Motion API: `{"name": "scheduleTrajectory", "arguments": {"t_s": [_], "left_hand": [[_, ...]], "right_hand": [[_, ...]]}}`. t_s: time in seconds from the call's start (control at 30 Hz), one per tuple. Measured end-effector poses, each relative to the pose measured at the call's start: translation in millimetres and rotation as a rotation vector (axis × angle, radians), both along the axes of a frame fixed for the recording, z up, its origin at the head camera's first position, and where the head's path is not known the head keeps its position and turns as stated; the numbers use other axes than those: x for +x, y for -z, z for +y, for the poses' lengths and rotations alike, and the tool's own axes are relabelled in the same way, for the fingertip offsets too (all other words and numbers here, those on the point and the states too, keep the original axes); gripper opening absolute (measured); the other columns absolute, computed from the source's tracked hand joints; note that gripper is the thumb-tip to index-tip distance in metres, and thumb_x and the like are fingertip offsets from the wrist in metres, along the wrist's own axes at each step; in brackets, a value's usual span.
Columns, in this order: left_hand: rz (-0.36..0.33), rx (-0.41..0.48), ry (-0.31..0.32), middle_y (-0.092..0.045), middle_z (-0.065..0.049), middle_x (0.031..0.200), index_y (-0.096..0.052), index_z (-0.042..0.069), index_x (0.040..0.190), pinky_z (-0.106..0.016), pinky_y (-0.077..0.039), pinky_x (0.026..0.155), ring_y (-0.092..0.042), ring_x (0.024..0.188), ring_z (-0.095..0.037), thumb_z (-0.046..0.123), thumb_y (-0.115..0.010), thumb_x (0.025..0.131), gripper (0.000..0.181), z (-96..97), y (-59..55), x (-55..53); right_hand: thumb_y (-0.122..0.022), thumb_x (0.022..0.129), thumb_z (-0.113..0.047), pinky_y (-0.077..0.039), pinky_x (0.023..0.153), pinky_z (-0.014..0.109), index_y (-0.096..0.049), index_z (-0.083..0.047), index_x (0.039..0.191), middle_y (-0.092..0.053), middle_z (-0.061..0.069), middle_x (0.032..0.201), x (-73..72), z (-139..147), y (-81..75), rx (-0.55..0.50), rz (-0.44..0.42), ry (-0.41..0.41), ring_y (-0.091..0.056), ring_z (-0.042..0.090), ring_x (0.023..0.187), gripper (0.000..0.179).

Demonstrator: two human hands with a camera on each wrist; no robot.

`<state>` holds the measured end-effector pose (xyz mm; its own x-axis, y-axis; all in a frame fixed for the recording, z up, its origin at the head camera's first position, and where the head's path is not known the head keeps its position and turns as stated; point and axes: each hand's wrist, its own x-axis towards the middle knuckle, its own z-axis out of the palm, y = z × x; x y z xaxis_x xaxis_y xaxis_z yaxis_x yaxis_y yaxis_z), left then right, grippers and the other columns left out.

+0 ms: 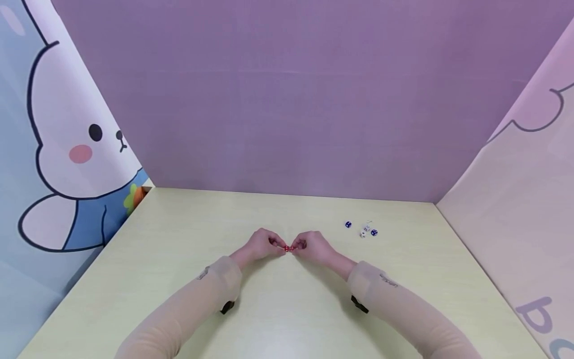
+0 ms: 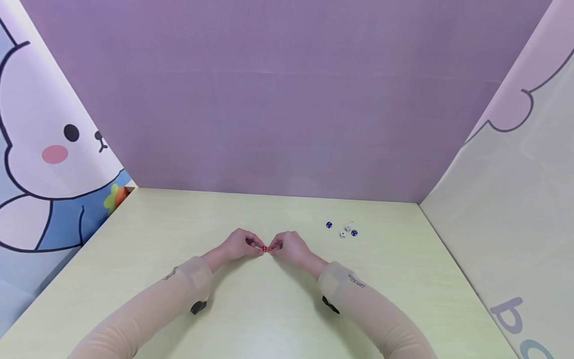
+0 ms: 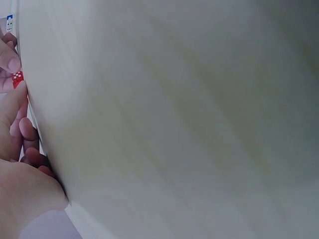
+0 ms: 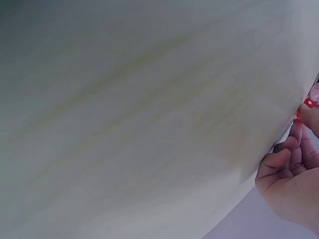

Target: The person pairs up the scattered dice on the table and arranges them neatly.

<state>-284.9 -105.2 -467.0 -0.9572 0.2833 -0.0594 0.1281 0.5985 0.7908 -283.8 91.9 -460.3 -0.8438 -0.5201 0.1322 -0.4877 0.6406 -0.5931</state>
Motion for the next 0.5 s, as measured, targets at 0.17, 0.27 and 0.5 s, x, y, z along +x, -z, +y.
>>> {"name": "scheduleTrajectory", "arguments": {"t_s": [0.17,0.27,0.5], "left_hand": [[-0.003,0.000,0.003,-0.062,0.005,0.072,-0.074,0.014,0.083,-0.024,-0.039,0.068,-0.050,0.070,-0.009,0.015,-0.082,0.072,0.013,-0.1,-0.3,-0.1],[-0.002,-0.003,0.005,-0.061,0.005,0.072,-0.074,0.014,0.083,-0.024,-0.039,0.067,-0.050,0.070,-0.009,0.015,-0.082,0.072,0.013,-0.1,0.1,-0.4],[-0.005,0.006,0.002,-0.060,0.004,0.070,-0.074,0.013,0.082,-0.025,-0.039,0.066,-0.049,0.068,-0.009,0.015,-0.081,0.073,0.012,0.1,-0.1,0.1]], "right_hand": [[-0.074,0.079,-0.006,-0.045,0.060,0.020,-0.070,-0.006,0.084,-0.064,-0.002,0.071,0.7,-1.2,-1.0,-0.008,-0.020,-0.002,-0.053,0.006,0.063,0.007],[-0.074,0.079,-0.006,-0.044,0.059,0.020,-0.070,-0.006,0.085,-0.063,-0.002,0.070,1.0,-1.3,-1.4,-0.012,-0.021,-0.003,-0.052,0.007,0.062,0.008],[-0.076,0.076,-0.006,-0.046,0.058,0.020,-0.069,-0.002,0.092,-0.062,0.001,0.072,1.6,3.0,-7.6,-0.029,-0.044,-0.001,-0.054,0.009,0.064,0.018]]}}
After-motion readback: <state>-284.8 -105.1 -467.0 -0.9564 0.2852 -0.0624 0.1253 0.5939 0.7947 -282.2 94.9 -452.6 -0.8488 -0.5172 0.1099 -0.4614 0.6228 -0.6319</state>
